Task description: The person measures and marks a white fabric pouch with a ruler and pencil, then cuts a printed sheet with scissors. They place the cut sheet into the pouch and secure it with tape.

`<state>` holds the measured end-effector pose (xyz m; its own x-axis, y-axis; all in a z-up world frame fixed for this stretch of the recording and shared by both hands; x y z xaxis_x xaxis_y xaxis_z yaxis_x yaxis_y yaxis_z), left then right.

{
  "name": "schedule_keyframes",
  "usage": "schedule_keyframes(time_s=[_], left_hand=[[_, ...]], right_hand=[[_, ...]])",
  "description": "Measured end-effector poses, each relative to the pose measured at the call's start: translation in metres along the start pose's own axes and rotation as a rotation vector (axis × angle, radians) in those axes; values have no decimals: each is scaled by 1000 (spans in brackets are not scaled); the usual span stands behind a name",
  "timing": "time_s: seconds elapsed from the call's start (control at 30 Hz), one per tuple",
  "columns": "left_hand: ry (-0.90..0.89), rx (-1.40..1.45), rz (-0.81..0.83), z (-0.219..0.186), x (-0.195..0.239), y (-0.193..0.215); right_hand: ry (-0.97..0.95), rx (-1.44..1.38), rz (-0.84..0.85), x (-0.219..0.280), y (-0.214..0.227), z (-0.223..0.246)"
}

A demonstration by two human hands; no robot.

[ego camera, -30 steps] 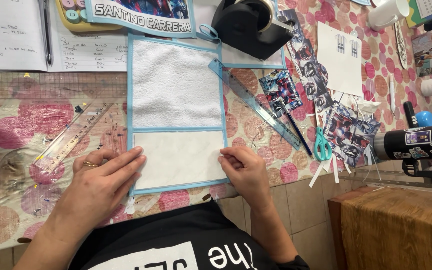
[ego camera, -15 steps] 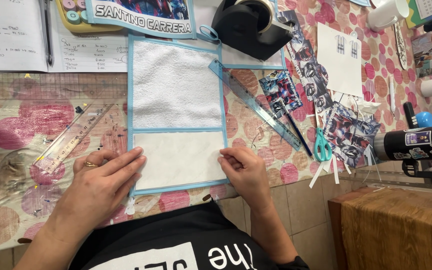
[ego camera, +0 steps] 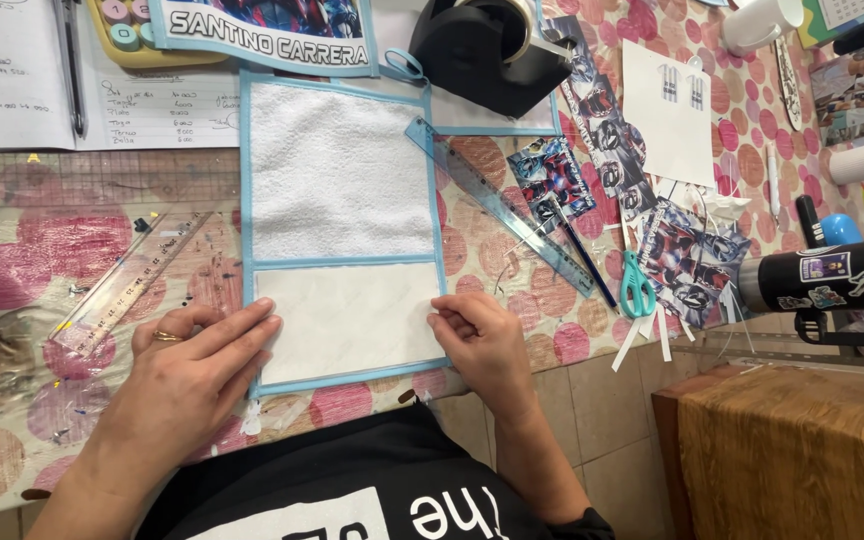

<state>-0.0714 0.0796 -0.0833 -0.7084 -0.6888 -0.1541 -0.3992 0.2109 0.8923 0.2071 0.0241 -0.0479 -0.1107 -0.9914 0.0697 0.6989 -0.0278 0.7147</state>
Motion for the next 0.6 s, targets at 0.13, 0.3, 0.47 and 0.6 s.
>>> schedule_keyframes(time_s=[0.13, 0.3, 0.47, 0.6], left_hand=[[-1, -6, -3, -1, 0, 1], [-6, 13, -10, -3, -3, 7], [-23, -35, -41, -6, -2, 9], [-7, -58, -30, -5, -2, 7]], right_hand=[[11, 7, -8, 0, 0, 1], [-2, -1, -6, -1, 0, 1], [47, 46, 6, -3, 0, 4], [13, 25, 30, -3, 0, 0]])
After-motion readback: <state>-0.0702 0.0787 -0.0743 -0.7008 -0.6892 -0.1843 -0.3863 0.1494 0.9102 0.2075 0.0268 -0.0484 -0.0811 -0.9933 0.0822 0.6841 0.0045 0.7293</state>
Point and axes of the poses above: each hand's wrist, its own x-axis away from the middle knuckle, its own y-axis out of the back of the hand, z = x × y, the point moved 10 cm from there along -x, towards the middle knuckle, and after that the axes turned 12 degrees about z, right-handed, at the moved point
